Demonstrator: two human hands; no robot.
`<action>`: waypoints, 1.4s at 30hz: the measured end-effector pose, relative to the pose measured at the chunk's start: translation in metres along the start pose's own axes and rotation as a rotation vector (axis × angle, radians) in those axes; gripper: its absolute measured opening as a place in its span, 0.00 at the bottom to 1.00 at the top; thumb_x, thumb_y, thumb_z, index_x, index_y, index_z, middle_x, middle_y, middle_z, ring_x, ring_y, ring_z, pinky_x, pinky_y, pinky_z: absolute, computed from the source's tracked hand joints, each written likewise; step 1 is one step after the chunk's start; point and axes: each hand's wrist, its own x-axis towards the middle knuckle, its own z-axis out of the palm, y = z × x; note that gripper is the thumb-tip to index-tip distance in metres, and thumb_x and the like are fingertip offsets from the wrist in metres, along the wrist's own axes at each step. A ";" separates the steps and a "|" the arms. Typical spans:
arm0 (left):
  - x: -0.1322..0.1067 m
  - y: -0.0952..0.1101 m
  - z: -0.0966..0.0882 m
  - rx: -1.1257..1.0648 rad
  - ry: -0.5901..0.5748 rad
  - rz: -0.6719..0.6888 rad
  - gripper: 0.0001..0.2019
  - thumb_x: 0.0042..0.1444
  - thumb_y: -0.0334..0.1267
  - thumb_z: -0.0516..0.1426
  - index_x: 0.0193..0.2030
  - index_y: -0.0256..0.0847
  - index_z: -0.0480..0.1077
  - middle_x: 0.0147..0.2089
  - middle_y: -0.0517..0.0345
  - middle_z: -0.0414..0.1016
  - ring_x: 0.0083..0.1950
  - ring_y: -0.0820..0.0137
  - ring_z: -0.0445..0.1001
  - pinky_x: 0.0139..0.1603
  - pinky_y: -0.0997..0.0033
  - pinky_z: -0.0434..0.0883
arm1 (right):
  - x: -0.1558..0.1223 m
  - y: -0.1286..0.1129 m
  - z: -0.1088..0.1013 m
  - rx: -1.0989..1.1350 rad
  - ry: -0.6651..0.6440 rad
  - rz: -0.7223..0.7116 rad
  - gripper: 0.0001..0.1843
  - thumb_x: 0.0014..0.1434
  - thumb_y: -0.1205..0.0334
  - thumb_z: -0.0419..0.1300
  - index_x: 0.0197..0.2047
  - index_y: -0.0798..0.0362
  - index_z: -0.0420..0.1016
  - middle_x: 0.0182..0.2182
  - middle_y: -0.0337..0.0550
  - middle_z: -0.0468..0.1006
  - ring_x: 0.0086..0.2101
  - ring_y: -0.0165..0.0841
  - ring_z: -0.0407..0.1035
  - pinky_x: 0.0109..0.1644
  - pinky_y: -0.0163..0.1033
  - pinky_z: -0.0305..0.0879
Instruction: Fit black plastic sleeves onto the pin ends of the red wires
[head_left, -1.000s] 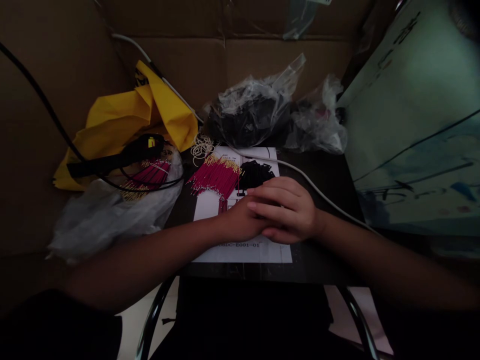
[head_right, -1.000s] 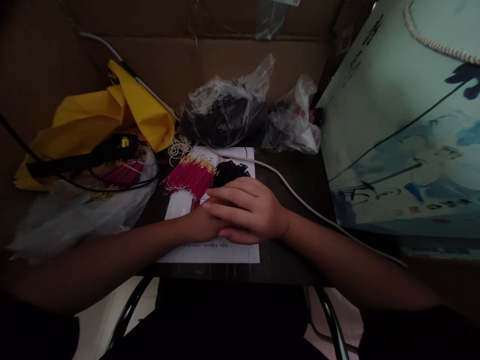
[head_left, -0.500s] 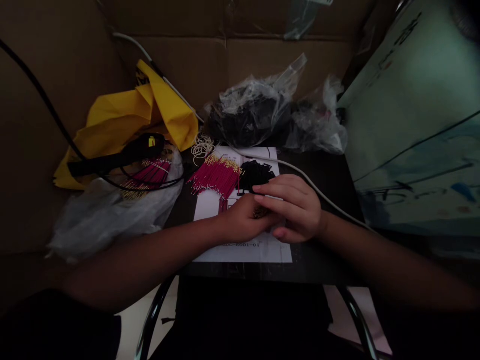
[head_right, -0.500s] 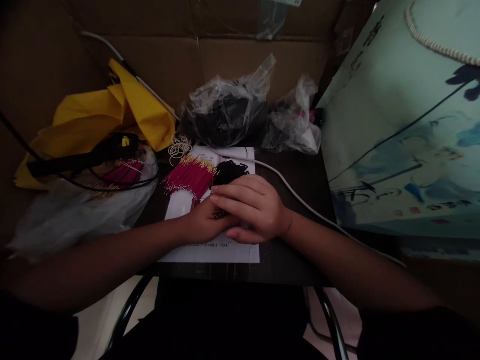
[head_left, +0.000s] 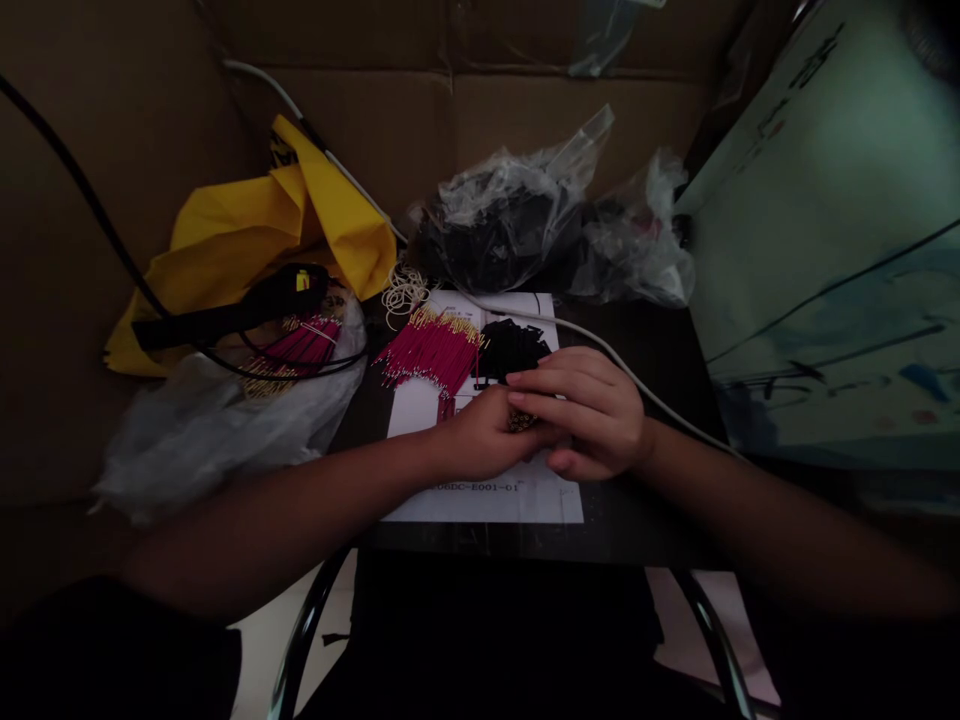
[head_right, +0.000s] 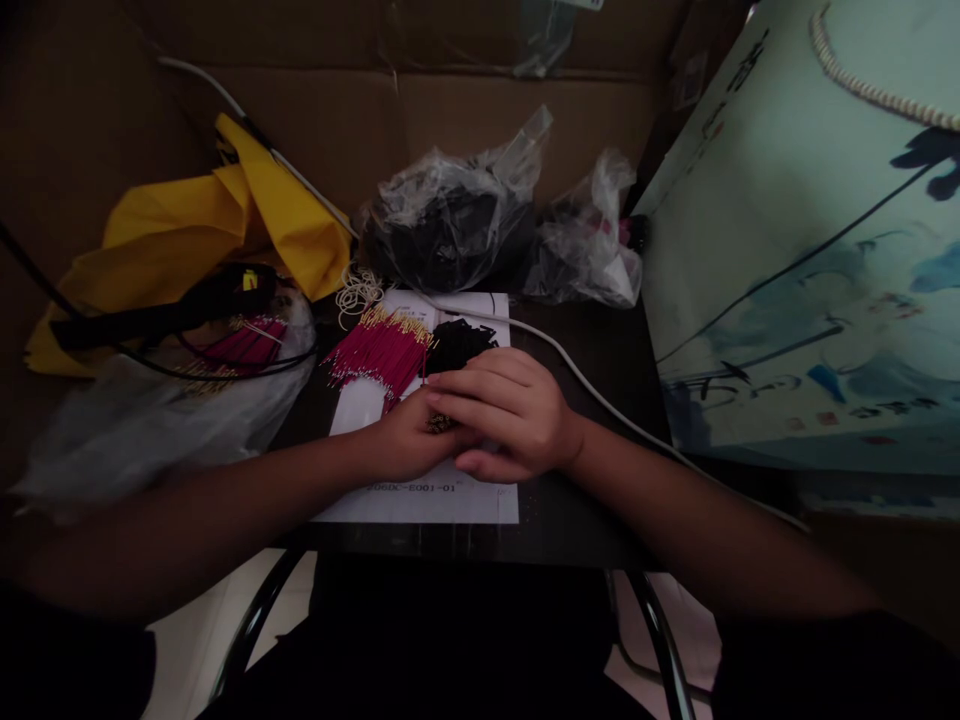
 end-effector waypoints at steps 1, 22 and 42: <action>0.000 0.000 0.000 0.000 0.001 -0.009 0.11 0.60 0.43 0.58 0.40 0.35 0.72 0.36 0.54 0.76 0.39 0.72 0.74 0.39 0.72 0.73 | 0.000 0.000 0.000 -0.002 0.002 0.000 0.30 0.63 0.44 0.51 0.59 0.56 0.68 0.50 0.54 0.78 0.48 0.42 0.73 0.50 0.52 0.72; 0.001 0.010 -0.004 0.105 -0.100 0.060 0.12 0.58 0.40 0.60 0.47 0.39 0.72 0.51 0.52 0.75 0.54 0.67 0.73 0.53 0.65 0.72 | -0.005 0.004 -0.002 0.006 -0.059 -0.085 0.32 0.63 0.38 0.49 0.58 0.53 0.70 0.53 0.50 0.74 0.48 0.42 0.71 0.50 0.52 0.72; 0.003 0.022 -0.004 0.041 -0.291 -0.161 0.26 0.57 0.46 0.60 0.19 0.39 0.49 0.22 0.64 0.53 0.27 0.78 0.54 0.29 0.71 0.55 | -0.019 0.034 0.024 -0.270 -0.128 0.577 0.07 0.56 0.61 0.63 0.39 0.48 0.78 0.54 0.46 0.73 0.56 0.48 0.63 0.57 0.57 0.59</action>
